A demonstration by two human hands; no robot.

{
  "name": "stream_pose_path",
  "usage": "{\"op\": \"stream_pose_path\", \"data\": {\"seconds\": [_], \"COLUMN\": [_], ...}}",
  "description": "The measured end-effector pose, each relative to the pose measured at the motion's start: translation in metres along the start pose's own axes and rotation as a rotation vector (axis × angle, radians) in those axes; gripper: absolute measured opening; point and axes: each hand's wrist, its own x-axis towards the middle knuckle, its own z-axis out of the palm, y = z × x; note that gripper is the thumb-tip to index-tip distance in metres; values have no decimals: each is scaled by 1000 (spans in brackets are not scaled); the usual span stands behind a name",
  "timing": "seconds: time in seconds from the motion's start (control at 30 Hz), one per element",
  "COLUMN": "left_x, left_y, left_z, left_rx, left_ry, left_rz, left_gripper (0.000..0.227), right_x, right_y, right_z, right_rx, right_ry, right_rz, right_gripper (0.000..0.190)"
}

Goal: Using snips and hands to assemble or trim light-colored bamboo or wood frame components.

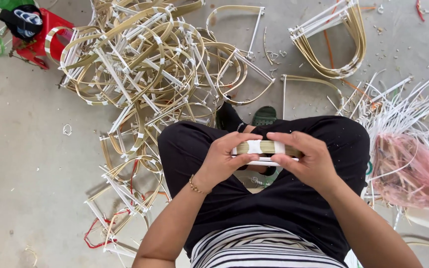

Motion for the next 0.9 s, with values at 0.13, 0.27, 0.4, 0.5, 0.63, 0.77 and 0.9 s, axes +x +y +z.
{"op": "stream_pose_path", "data": {"seconds": [0.13, 0.27, 0.4, 0.5, 0.63, 0.77, 0.9], "left_x": [14, 24, 37, 43, 44, 46, 58], "left_y": [-11, -16, -9, -12, -8, -20, -23], "left_z": [1, 7, 10, 11, 13, 17, 17], "left_rx": [-34, -62, -26, -27, -22, 19, -25], "left_ry": [37, 63, 49, 50, 42, 39, 30], "left_rz": [165, 65, -67, -6, -50, -14, -27], "left_gripper": [42, 32, 31, 32, 33, 37, 39], "right_x": [13, 14, 15, 16, 12, 7, 9], "right_y": [2, 22, 34, 39, 53, 75, 59], "right_z": [-1, -1, -7, -14, -12, -10, -15], "right_rx": [-69, -57, 23, 13, 69, 272, 81], "right_ry": [33, 79, 111, 104, 96, 137, 204], "right_rz": [32, 43, 60, 49, 50, 128, 121], "right_gripper": [41, 33, 30, 28, 27, 27, 27]}}
